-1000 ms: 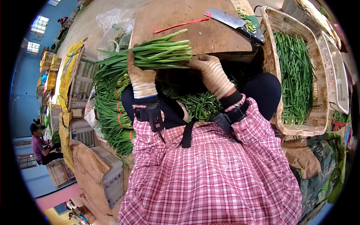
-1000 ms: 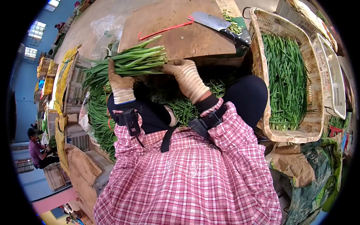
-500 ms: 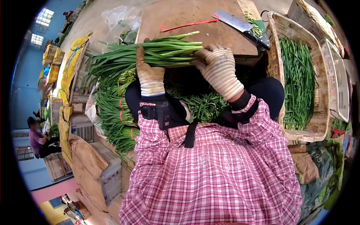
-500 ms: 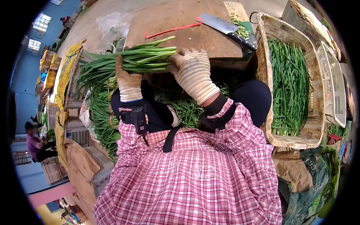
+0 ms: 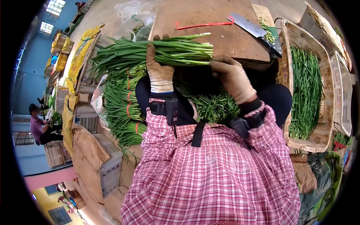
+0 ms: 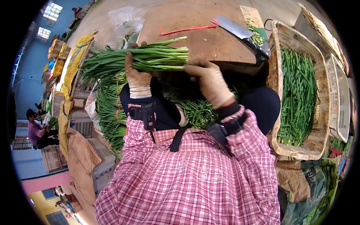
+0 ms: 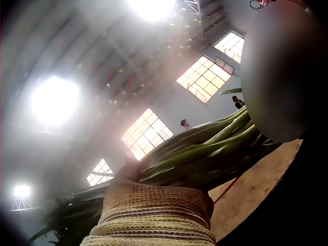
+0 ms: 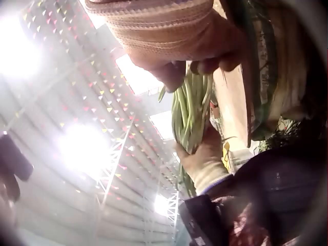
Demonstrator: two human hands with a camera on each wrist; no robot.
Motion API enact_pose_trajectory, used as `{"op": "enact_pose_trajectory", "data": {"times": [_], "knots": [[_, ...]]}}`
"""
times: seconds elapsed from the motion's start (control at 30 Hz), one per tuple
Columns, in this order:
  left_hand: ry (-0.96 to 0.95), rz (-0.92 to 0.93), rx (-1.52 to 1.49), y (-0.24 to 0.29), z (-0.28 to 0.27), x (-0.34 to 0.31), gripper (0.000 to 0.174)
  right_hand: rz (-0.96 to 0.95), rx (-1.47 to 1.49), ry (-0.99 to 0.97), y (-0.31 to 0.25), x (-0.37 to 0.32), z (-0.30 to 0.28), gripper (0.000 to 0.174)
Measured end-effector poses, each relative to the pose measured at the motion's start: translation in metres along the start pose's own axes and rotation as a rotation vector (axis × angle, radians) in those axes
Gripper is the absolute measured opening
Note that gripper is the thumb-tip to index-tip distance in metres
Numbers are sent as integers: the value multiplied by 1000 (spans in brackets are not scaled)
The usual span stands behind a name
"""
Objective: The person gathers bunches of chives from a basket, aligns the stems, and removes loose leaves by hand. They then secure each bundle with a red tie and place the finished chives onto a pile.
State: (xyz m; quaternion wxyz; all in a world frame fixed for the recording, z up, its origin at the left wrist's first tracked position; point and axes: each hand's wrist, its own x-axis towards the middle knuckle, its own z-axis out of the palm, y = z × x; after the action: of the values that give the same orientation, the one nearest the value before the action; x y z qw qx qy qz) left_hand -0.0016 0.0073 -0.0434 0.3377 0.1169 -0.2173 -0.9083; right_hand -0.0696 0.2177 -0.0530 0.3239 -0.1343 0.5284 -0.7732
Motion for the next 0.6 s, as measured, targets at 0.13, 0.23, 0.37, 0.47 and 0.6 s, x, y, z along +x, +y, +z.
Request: {"op": "enact_pose_trajectory", "data": {"times": [0.13,0.23,0.37,0.47,0.6], "knots": [[-5,48,75,24,-6,6,38,95,-1091,-62,-27,-6,-54,35],[-1,1,14,19,-14,12,34,-29,-2054,315,-32,-4,-28,84],[16,-20,25,-4,1,-3,41,-804,-1598,132,-22,0,37,107],[8,-56,1,-6,3,-6,35,-945,-1390,157,-5,19,23,73],[47,-47,46,-13,3,-12,29,-914,-1194,236,-17,9,30,22]]}}
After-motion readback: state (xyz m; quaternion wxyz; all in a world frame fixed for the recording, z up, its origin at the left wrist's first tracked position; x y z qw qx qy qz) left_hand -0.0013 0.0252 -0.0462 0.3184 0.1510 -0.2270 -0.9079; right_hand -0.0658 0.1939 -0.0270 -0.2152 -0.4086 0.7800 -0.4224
